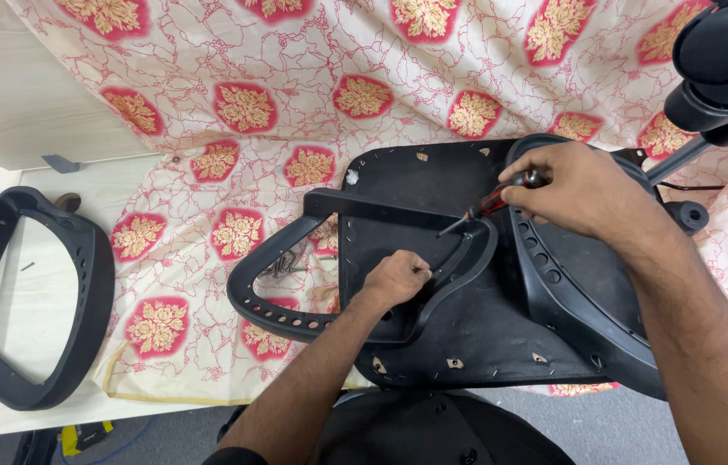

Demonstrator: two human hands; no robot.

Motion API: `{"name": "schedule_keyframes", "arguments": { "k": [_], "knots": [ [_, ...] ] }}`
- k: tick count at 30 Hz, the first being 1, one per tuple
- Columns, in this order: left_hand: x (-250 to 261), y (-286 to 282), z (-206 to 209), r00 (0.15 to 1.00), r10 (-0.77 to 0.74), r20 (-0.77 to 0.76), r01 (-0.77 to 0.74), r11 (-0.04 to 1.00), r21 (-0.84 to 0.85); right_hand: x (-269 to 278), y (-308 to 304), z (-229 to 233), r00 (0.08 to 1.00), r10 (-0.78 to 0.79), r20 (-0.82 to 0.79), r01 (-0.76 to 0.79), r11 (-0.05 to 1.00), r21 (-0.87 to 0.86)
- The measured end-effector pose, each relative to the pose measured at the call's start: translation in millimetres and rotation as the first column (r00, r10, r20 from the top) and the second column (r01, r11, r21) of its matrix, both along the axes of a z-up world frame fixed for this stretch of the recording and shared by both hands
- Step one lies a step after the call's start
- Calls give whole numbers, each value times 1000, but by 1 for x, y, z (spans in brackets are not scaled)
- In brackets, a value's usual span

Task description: The person uses a screwdriver to fasten screws into a black plastic chair frame resting on an overturned chair seat. They insert screws, tighten them, and adjust the frame position to align holes. The person works on one side of the frame, securing it to the chair base.

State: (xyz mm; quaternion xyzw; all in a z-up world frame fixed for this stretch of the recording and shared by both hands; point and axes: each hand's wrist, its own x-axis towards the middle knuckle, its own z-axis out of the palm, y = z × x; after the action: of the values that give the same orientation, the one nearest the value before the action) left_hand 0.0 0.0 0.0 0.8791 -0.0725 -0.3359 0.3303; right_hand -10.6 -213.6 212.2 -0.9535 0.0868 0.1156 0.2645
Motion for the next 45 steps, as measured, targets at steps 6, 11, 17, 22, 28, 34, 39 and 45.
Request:
{"name": "schedule_keyframes", "arguments": {
  "k": [6, 11, 17, 22, 28, 34, 39, 45],
  "knots": [
    [8, -25, -3, 996, -4, -91, 17, 989, 145, 6, -34, -57, 965, -215, 153, 150, 924, 353],
    [11, -31, -23, 995, -37, -95, 50, 990, 133, 7, -31, -107, 895, -436, 91, 279, 708, 649],
    [15, -19, -28, 907, 97, -410, -149, 984, -98, 15, -22, -147, 878, -478, 16, 326, 623, 711],
    [15, -16, -24, 870, 143, -471, -249, 953, -171, 26, -24, -163, 891, -453, 26, 327, 682, 655],
    [13, -19, -24, 833, 238, -499, -349, 926, -141, 31, -24, -167, 956, -227, 186, 188, 961, 203],
    [17, -24, -25, 792, 310, -526, -410, 908, -82, 68, -20, -175, 1000, 19, 12, -18, 1000, -23],
    [16, -23, -25, 792, 319, -521, -415, 907, -74, 78, -4, -169, 993, 116, 35, -113, 991, -70],
    [16, -26, -31, 786, 374, -492, -469, 879, -81, 15, 26, -147, 897, 221, 382, -236, 972, -8]
  ]
}}
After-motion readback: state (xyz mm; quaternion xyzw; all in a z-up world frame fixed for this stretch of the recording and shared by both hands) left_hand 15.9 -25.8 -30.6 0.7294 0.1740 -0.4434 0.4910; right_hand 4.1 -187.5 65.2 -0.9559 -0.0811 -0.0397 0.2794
